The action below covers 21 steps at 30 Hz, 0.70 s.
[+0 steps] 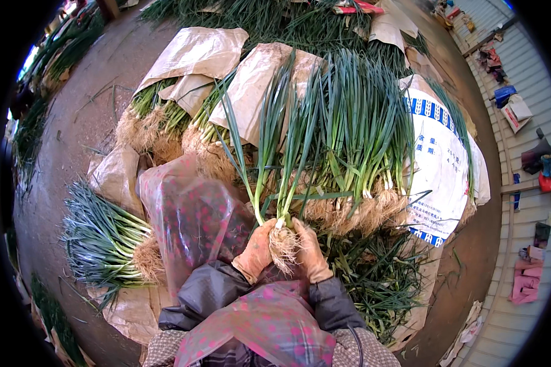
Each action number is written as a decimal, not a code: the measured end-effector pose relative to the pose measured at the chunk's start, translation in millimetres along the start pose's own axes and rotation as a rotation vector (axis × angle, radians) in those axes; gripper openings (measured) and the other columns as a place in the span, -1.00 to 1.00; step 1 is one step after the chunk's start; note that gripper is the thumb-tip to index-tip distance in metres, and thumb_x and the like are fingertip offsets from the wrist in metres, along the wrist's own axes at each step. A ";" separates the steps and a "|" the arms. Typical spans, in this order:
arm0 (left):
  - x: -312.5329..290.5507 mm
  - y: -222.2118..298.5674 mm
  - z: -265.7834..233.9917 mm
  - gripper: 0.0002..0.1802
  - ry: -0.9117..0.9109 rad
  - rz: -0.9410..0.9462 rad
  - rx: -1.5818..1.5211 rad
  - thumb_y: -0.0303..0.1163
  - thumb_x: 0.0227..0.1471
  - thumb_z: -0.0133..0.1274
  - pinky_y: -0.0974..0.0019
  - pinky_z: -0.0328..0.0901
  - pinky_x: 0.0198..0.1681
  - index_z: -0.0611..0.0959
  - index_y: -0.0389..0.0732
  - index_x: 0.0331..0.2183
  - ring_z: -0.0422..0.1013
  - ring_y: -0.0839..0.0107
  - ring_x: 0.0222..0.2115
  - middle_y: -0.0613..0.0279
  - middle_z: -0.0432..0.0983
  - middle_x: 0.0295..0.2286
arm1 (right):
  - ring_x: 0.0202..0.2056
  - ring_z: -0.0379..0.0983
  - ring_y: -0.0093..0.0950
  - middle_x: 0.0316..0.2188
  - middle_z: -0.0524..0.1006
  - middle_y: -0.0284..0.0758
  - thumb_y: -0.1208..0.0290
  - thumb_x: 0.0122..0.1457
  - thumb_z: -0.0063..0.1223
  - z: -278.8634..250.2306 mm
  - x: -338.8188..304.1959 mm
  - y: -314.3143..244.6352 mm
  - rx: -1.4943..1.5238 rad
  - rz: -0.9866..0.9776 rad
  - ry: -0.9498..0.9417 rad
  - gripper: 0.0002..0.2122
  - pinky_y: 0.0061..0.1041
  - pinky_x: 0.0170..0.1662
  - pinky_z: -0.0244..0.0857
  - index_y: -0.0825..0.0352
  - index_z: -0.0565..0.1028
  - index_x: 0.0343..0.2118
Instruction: The person cleans and sorts leeks by hand, removing dry or dirty outer layers from the stalks and green tops before placing them onto sheets on the ground.
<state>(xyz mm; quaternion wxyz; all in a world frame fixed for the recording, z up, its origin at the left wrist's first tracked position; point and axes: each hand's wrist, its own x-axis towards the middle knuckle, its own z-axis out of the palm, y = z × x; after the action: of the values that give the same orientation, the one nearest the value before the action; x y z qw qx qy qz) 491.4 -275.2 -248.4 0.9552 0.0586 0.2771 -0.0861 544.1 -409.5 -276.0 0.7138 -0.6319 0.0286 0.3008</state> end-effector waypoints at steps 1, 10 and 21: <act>2.7 -0.2 -6.8 -0.73 -0.028 -0.004 -0.008 -0.26 0.25 -0.18 0.33 0.31 -0.52 0.51 -0.24 -0.31 0.37 0.41 -0.59 0.29 0.43 -0.55 | -0.43 0.40 -0.61 -0.44 0.49 -0.43 0.20 0.32 -0.16 0.8 13.4 -1.7 -0.054 -0.010 -0.045 -0.67 -0.63 -0.34 0.27 0.37 0.52 -0.13; 2.9 -2.4 -1.9 -0.77 0.163 0.122 0.159 -0.29 0.21 -0.10 0.39 0.26 -0.55 0.53 -0.21 -0.38 0.33 0.47 -0.62 0.34 0.41 -0.58 | -0.56 0.25 -0.66 -0.59 0.34 -0.52 0.18 0.27 -0.04 28.1 79.2 -16.3 -0.061 -0.065 0.037 -0.67 -0.62 -0.50 0.15 0.42 0.55 -0.27; 6.0 -2.5 2.0 -0.79 0.181 0.201 0.132 -0.34 0.19 -0.08 0.39 0.29 -0.55 0.57 -0.25 -0.30 0.36 0.49 -0.61 0.33 0.45 -0.55 | -0.55 0.25 -0.60 -0.60 0.42 -0.41 0.26 0.28 -0.02 8.2 -23.9 -11.4 -0.317 0.014 0.399 -0.68 -0.45 -0.46 0.16 0.39 0.47 -0.53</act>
<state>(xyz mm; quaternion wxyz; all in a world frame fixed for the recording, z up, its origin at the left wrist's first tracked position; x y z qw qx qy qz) 496.9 -278.8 -250.1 0.9241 0.1564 0.3486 -0.0023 527.1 -411.6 -254.2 0.5840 -0.7824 0.1257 0.1759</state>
